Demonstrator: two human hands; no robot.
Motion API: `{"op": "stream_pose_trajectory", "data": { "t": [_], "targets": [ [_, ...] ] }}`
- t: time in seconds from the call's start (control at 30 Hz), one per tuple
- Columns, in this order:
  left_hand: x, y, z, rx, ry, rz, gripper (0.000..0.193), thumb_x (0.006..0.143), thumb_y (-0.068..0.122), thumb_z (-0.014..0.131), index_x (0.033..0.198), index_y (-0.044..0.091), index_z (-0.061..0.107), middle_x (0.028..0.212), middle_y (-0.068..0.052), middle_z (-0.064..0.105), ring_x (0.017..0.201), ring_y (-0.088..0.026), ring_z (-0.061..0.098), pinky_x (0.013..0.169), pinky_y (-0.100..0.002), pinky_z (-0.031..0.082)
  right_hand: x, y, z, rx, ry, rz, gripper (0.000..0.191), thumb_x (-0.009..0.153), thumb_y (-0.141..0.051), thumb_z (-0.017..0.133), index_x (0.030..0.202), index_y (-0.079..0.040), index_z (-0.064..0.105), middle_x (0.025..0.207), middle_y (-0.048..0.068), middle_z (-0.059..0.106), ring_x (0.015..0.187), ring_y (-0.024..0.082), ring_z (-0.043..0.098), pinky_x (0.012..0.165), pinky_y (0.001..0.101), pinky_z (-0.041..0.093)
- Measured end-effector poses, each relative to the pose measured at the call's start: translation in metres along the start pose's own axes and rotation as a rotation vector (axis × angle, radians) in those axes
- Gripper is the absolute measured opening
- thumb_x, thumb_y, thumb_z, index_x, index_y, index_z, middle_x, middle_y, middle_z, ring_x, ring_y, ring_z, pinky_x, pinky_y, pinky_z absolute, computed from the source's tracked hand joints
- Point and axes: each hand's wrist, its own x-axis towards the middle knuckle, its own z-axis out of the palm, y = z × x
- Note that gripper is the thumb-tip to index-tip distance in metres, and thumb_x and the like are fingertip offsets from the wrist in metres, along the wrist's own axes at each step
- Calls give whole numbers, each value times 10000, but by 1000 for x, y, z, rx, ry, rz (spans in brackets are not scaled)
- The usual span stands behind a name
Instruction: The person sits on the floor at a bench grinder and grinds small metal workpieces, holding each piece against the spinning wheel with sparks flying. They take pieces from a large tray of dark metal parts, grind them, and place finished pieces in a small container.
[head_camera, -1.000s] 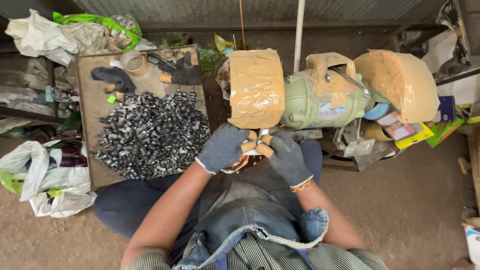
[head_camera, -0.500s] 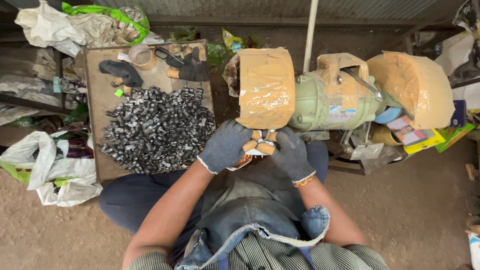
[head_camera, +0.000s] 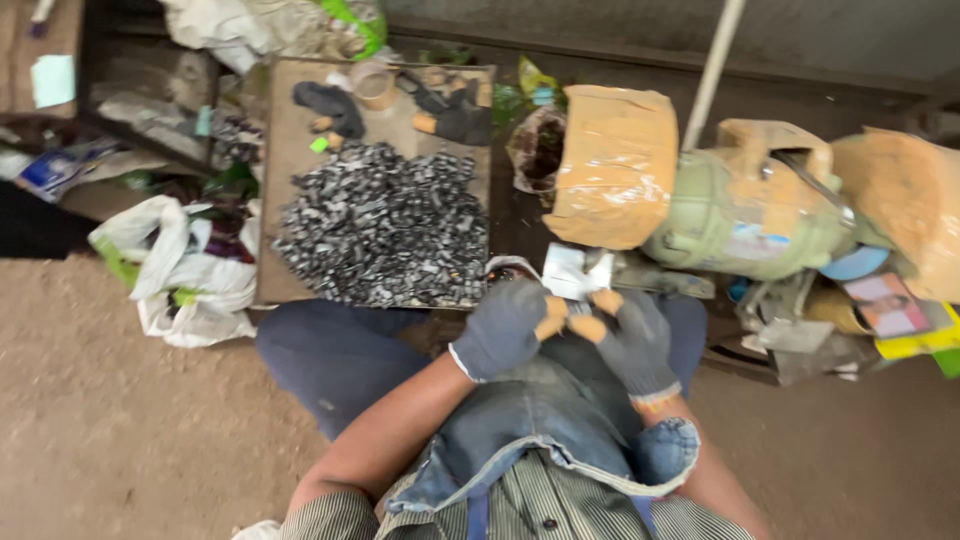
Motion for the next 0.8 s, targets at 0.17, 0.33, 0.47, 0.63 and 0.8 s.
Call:
{"op": "stream_pose_trajectory", "data": {
  "t": [0.17, 0.33, 0.47, 0.63, 0.8],
  "targets": [
    [-27, -23, 2, -67, -112, -187, 236, 837, 223, 736, 1021, 77, 724, 1091, -139, 670, 1003, -356, 642, 874, -466, 502, -39, -10, 4, -43, -159, 122, 239, 878, -251, 800, 1026, -73, 744, 980, 121, 716, 851, 318, 692, 735, 418, 553],
    [-54, -118, -29, 798, -208, -814, 350, 896, 163, 609, 1241, 102, 621, 1130, -132, 588, 1022, -317, 613, 790, -490, 509, -55, 3, 10, -132, -244, 115, 221, 847, -282, 763, 1011, -135, 772, 1020, 82, 765, 909, 314, 692, 770, 429, 549],
    [-71, -155, -47, 642, -85, -824, 246, 925, 173, 639, 1167, 126, 642, 1162, -146, 591, 1028, -367, 632, 816, -493, 524, -51, -1, 6, -60, -282, 100, 264, 856, -294, 759, 1045, -109, 756, 1060, 93, 742, 994, 317, 691, 852, 425, 540],
    [-56, -120, -54, 394, -20, -723, 394, 771, 71, 669, 1164, 72, 647, 1125, -184, 628, 996, -396, 654, 832, -496, 533, -25, -27, -7, 59, -350, 377, 355, 812, -355, 786, 1057, -99, 776, 1055, 125, 726, 994, 307, 691, 862, 407, 536],
    [-25, -14, -49, -212, 10, -19, 343, 885, 96, 667, 1227, 100, 678, 1123, -141, 684, 1020, -382, 676, 897, -457, 541, 1, -43, -24, 329, -332, 268, 508, 861, -327, 763, 1250, -16, 663, 1139, 172, 700, 1046, 334, 676, 870, 416, 521]
  ]
}}
